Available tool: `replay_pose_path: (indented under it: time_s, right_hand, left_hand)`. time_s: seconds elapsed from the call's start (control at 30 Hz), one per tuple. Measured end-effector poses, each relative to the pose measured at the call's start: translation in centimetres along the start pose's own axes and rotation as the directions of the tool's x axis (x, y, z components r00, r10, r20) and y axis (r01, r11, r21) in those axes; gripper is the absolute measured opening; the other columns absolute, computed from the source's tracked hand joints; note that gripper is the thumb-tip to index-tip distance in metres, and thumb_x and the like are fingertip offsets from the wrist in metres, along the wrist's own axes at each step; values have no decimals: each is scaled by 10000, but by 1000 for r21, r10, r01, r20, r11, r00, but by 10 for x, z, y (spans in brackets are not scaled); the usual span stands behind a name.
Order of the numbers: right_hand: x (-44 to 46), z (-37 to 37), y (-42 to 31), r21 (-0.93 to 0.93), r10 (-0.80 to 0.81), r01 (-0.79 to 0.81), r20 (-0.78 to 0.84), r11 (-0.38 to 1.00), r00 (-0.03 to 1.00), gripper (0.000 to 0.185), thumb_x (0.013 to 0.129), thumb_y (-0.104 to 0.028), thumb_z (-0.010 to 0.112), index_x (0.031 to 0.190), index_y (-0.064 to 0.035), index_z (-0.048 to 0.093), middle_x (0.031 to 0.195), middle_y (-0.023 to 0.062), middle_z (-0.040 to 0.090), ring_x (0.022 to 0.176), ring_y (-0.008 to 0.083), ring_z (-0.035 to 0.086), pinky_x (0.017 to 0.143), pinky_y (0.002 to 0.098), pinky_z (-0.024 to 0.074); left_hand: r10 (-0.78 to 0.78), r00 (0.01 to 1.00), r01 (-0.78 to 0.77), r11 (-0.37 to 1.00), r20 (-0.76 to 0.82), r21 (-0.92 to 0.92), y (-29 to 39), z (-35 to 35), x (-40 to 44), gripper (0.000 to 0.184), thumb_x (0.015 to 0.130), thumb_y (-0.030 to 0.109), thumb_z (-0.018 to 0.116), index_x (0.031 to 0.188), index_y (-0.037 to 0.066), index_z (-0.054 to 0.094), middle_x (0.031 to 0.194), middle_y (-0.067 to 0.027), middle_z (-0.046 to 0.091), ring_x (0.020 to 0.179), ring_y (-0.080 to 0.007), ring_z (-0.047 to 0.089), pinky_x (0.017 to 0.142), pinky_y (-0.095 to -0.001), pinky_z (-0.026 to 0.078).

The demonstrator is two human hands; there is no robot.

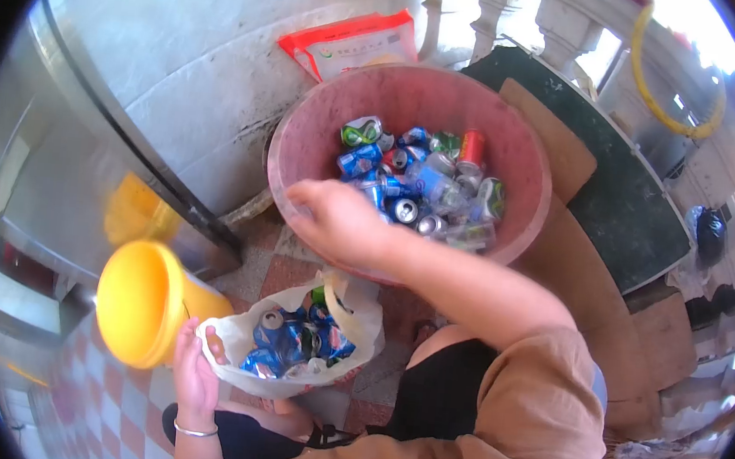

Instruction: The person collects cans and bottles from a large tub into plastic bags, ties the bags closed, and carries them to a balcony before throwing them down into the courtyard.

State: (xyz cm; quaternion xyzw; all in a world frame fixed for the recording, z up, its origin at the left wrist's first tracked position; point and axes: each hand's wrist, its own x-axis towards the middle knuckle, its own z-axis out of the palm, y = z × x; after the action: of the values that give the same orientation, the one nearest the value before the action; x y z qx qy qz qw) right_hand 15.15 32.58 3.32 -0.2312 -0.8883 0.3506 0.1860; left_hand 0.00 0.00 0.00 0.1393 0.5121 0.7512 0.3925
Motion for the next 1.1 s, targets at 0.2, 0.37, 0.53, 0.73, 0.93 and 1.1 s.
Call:
replay_pose_path:
  time_s: [0.2,0.37,0.53,0.73,0.93,1.1]
  right_hand:
    - [12,3,135,-711,649,-270,333,650,684,558,840,-527,526,1133,-59,608,1177,162,589,1091,317,562,898,457,442]
    - [34,42,165,-595,595,-281,433,753,678,721,766,-693,502,974,-25,678,1078,212,624,988,326,607,842,434,464]
    - [54,24,130,-320,405,-268,519,909,753,791,822,-624,492,1302,4,454,1298,246,475,1202,348,465,1011,399,356]
    - [-59,-36,41,518,146,-34,-178,855,973,487,906,-232,570,1306,14,438,1262,159,533,1155,206,512,974,298,402]
    - [-222,-28,27,526,327,68,-620,848,713,160,910,-127,519,1005,-6,561,940,46,626,895,125,579,790,272,467]
    - [-299,2,75,-582,673,-520,65,625,737,213,840,-214,572,980,-68,637,993,69,660,958,261,610,862,468,430]
  left_hand:
    - [-14,999,16,999,-29,40,7,16,21,308,909,73,449,1217,81,438,1033,-76,576,798,-112,523,721,-262,453]
    - [-12,999,14,999,-40,37,1,15,30,302,915,86,454,1217,74,437,1051,-80,571,803,-115,526,723,-261,454]
    - [-65,996,67,997,-54,45,-2,19,31,315,928,97,448,1240,59,425,1088,-84,556,820,-117,521,718,-258,455]
    - [-136,989,131,987,53,91,-16,4,14,338,947,126,429,1277,62,398,1093,-80,550,814,-117,512,710,-257,449]
    - [-138,990,135,986,26,93,-15,-2,4,334,958,155,433,1277,64,399,1083,-81,539,823,-120,505,710,-261,451]
    - [-122,991,117,990,61,82,-18,7,4,331,962,171,436,1274,66,403,1073,-81,536,826,-116,505,708,-256,452]
